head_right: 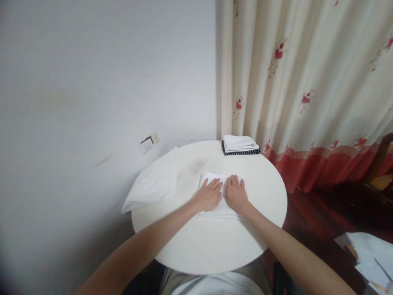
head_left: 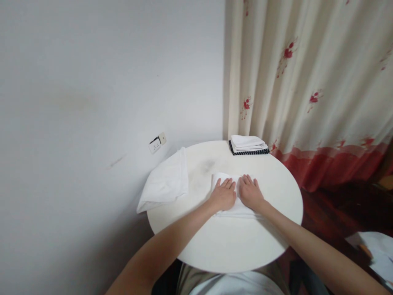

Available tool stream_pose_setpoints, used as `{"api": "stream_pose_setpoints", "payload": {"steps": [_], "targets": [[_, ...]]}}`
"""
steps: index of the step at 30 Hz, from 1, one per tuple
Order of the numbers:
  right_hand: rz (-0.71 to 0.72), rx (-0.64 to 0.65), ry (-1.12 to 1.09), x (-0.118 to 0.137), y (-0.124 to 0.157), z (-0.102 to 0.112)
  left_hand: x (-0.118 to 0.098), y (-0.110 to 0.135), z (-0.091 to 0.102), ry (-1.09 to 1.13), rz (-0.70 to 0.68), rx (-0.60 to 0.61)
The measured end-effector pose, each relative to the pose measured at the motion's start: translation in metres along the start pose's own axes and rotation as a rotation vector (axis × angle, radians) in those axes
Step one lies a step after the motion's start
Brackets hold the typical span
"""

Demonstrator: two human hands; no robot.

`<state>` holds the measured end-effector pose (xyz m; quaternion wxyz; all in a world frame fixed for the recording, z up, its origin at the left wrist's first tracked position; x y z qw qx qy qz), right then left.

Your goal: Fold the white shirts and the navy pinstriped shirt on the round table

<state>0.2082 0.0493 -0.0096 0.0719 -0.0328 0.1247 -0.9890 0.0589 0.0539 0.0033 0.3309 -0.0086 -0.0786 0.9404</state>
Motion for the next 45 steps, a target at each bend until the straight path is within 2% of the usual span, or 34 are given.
{"api": "stream_pose_setpoints", "payload": {"steps": [4,8,12,16,19,23,29,32,36,41,45], "targets": [[0.02,0.046,-0.069,0.006,0.002,-0.001,0.013,-0.013,-0.004,0.02,0.026,0.044],[-0.03,0.055,-0.08,0.0,0.004,-0.002,0.039,-0.033,-0.007,0.041,0.148,0.057],[-0.09,0.033,-0.072,-0.018,0.006,-0.002,0.054,-0.046,-0.01,0.047,0.186,0.064],[-0.17,0.042,-0.068,-0.048,-0.002,-0.004,0.055,-0.045,-0.01,0.042,0.186,0.043],[-0.201,0.041,-0.095,-0.065,-0.01,-0.004,0.051,-0.043,-0.004,0.032,0.174,0.022],[-0.205,-0.004,-0.128,-0.071,-0.016,-0.004,0.036,-0.037,0.01,0.018,0.113,0.001],[-0.295,-0.078,-0.228,-0.093,-0.035,0.004,-0.016,-0.012,0.017,0.186,-0.302,0.118],[-0.319,-0.056,-0.218,-0.109,-0.056,0.01,-0.028,-0.001,0.018,0.188,-0.311,0.108],[-0.331,-0.018,-0.189,-0.122,-0.09,0.011,-0.032,0.015,0.022,0.193,-0.367,0.083],[-0.35,0.008,-0.117,-0.123,-0.129,0.001,-0.037,0.036,0.02,0.154,-0.429,-0.028],[-0.317,-0.002,-0.051,-0.117,-0.158,-0.007,-0.039,0.039,0.019,0.089,-0.421,-0.061]]}}
Point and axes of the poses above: each hand's wrist, its own y-axis away from the middle knuckle, its own z-axis out of the back of the hand, x = y × z, the point moved 2 cm from there along -y, towards the middle knuckle, and after that the axes turned 3 degrees about -x, right-handed, at the moved point
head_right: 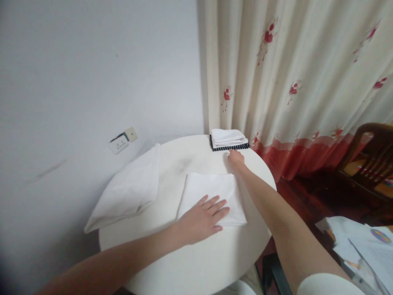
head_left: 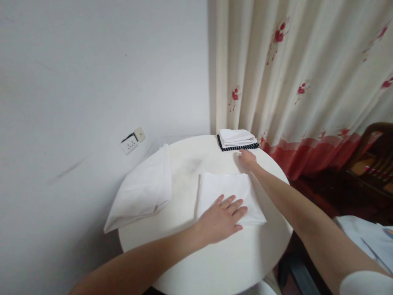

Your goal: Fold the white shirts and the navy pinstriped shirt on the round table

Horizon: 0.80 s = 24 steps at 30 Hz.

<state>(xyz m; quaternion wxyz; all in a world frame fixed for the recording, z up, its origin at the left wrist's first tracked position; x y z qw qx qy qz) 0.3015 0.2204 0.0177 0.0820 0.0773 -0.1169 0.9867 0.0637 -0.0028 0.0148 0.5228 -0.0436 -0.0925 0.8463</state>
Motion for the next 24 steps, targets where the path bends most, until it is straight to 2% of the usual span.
{"api": "stream_pose_setpoints", "payload": {"steps": [5,12,19,24], "targets": [[0.04,-0.007,0.076,0.015,-0.03,-0.004,0.001,-0.001,0.003,-0.017,-0.009,-0.018],[0.062,0.004,0.168,0.017,-0.06,-0.007,0.004,-0.001,0.006,0.043,0.008,-0.035],[0.143,0.036,0.192,0.015,-0.068,-0.005,0.007,-0.001,0.013,0.088,0.008,-0.019],[0.202,0.058,0.21,0.011,-0.057,0.002,0.008,0.0,0.01,0.104,0.014,-0.01]]}}
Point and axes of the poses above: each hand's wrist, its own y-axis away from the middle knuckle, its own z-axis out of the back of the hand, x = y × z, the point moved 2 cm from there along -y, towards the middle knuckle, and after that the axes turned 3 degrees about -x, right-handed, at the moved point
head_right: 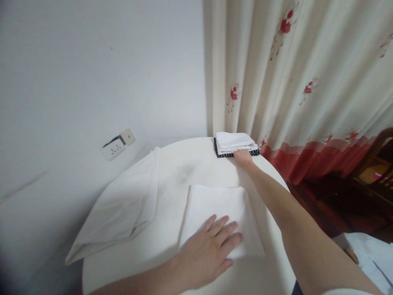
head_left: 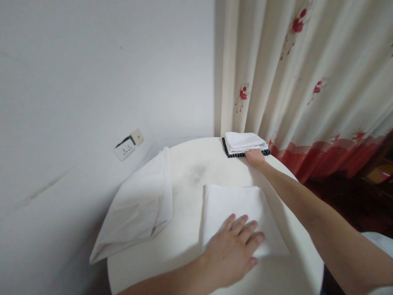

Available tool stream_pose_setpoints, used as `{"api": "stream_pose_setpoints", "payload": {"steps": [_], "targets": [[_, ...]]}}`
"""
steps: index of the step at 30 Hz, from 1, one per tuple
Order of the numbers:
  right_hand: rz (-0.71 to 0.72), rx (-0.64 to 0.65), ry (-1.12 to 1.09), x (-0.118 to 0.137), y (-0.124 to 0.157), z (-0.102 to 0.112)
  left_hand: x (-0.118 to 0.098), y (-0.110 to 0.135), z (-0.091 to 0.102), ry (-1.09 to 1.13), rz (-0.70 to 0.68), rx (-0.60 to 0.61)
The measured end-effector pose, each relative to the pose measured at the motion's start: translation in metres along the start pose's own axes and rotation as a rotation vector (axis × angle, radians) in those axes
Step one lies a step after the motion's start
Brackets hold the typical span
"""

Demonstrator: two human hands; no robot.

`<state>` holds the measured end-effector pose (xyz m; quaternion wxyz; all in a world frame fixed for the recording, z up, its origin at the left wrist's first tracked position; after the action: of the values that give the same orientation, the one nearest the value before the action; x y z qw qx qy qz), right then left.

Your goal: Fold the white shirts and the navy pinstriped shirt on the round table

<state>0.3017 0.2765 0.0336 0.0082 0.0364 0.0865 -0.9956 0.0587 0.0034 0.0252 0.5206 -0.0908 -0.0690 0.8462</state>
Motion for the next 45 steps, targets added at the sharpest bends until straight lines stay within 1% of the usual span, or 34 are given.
{"api": "stream_pose_setpoints", "payload": {"steps": [4,8,10,12,13,14,17,18,19,20,21,22,23,24,25,27,30,32,34,36,39,42,44,45], "targets": [[0.031,-0.001,0.006,0.005,0.031,0.0,-0.001,0.002,-0.001,0.046,0.005,0.016],[0.038,0.001,-0.028,0.008,0.073,0.002,-0.002,0.004,0.007,0.173,0.027,0.04],[0.021,0.007,-0.061,0.006,0.091,0.005,0.003,0.003,0.014,0.278,0.036,0.06],[-0.013,0.012,-0.103,0.002,0.105,0.01,0.016,0.003,0.023,0.401,0.068,0.064],[-0.037,0.009,-0.128,0.0,0.112,0.013,0.026,0.003,0.027,0.454,0.115,0.039],[-0.069,0.004,-0.165,-0.003,0.119,0.016,0.038,0.005,0.03,0.498,0.188,-0.012],[-0.17,0.004,-0.293,-0.011,0.146,0.026,0.085,0.019,0.04,0.59,0.511,-0.26],[-0.214,0.032,-0.388,-0.013,0.158,0.03,0.099,0.026,0.041,0.633,0.624,-0.318],[-0.27,0.086,-0.532,-0.015,0.172,0.033,0.111,0.035,0.042,0.698,0.736,-0.343],[-0.329,0.162,-0.718,-0.015,0.186,0.036,0.12,0.044,0.042,0.793,0.836,-0.334],[-0.385,0.258,-0.936,-0.014,0.201,0.039,0.125,0.052,0.042,0.915,0.921,-0.293],[-0.422,0.36,-1.151,-0.012,0.214,0.042,0.126,0.059,0.042,1.056,0.98,-0.235],[-0.442,0.454,-1.327,-0.008,0.226,0.045,0.124,0.064,0.042,1.203,1.008,-0.169],[-0.449,0.524,-1.436,-0.005,0.236,0.047,0.12,0.066,0.043,1.332,1.01,-0.111],[-0.458,0.569,-1.49,-0.001,0.244,0.048,0.114,0.066,0.044,1.423,1.004,-0.073],[-0.5,0.598,-1.487,0.005,0.251,0.046,0.103,0.062,0.045,1.481,1.006,-0.063],[-0.539,0.565,-1.446,0.013,0.251,0.038,0.089,0.05,0.045,1.43,1.046,-0.113],[-0.544,0.543,-1.479,0.018,0.251,0.035,0.081,0.044,0.041,1.392,1.027,-0.114],[-0.57,0.528,-1.536,0.021,0.254,0.036,0.073,0.04,0.035,1.323,0.966,-0.133],[-0.578,0.507,-1.61,0.024,0.26,0.04,0.065,0.038,0.027,1.255,0.879,-0.18],[-0.603,0.411,-1.69,0.022,0.268,0.047,0.055,0.033,0.018,1.194,0.803,-0.239],[-0.618,0.311,-1.683,0.01,0.266,0.058,0.055,0.018,0.022,1.239,0.791,-0.273],[-0.577,0.286,-1.692,-0.005,0.252,0.07,0.064,-0.003,0.033,1.294,0.747,-0.337],[-0.557,0.276,-1.698,-0.014,0.24,0.078,0.072,-0.017,0.041,1.306,0.715,-0.384]]}}
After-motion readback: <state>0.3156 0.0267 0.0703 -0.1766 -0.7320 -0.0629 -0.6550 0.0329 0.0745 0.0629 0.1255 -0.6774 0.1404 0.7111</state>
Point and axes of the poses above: each hand's wrist, its own y-axis away from the middle knuckle, its own z-axis out of the back of the hand, x = y × z, the point moved 2 cm from there along -y, towards the middle knuckle, and after that the axes turned 3 degrees about -x, right-handed, at the moved point
